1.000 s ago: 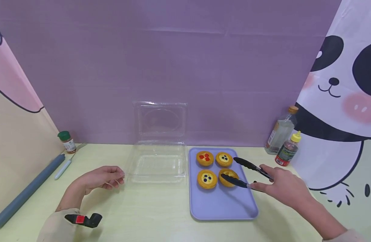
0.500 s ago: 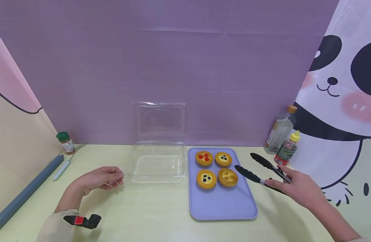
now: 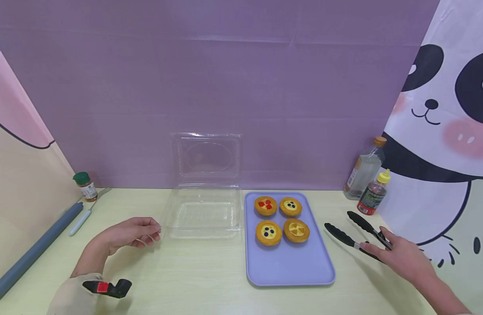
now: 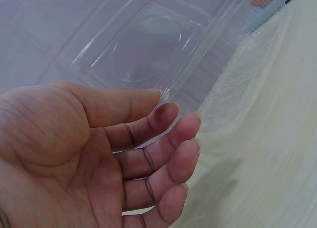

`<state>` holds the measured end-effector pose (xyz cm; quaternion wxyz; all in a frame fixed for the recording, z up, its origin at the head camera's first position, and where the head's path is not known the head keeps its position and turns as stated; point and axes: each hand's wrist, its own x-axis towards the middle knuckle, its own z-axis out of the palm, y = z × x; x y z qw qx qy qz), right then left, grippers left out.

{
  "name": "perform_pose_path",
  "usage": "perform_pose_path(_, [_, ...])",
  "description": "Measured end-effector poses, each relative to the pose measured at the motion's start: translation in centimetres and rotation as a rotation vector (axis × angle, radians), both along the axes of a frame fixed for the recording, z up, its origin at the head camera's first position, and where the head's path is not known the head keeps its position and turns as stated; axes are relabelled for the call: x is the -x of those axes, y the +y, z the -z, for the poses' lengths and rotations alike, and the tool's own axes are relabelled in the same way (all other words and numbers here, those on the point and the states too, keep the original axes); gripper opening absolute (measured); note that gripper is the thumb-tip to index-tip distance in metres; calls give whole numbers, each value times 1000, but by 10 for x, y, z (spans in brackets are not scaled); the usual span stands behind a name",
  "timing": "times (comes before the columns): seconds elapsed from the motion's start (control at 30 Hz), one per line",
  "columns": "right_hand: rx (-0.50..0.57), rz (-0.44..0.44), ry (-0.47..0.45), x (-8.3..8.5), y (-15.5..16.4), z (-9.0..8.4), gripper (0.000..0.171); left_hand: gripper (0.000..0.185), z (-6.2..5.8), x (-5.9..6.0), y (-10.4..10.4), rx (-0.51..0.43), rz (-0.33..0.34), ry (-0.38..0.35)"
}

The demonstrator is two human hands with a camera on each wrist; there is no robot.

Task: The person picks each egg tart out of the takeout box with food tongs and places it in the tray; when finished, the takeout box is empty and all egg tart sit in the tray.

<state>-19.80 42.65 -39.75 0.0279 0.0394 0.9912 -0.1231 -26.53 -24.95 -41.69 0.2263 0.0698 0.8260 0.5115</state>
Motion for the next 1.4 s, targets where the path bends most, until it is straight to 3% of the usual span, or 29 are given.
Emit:
perform_pose_path(0.33, [-8, 7, 0, 3, 2, 12, 103, 34, 1, 0, 1, -9, 24, 2])
perform_pose_path(0.67, [-7, 25, -100, 12, 6, 14, 106, 35, 1, 1, 0, -10, 19, 0])
perform_pose_path(1.17, [45, 38, -143, 13, 7, 19, 103, 34, 2, 1, -1, -11, 10, 0])
perform_pose_path(1.4, [50, 22, -120, 11, 5, 20, 101, 34, 1, 0, -1, -11, 16, 0])
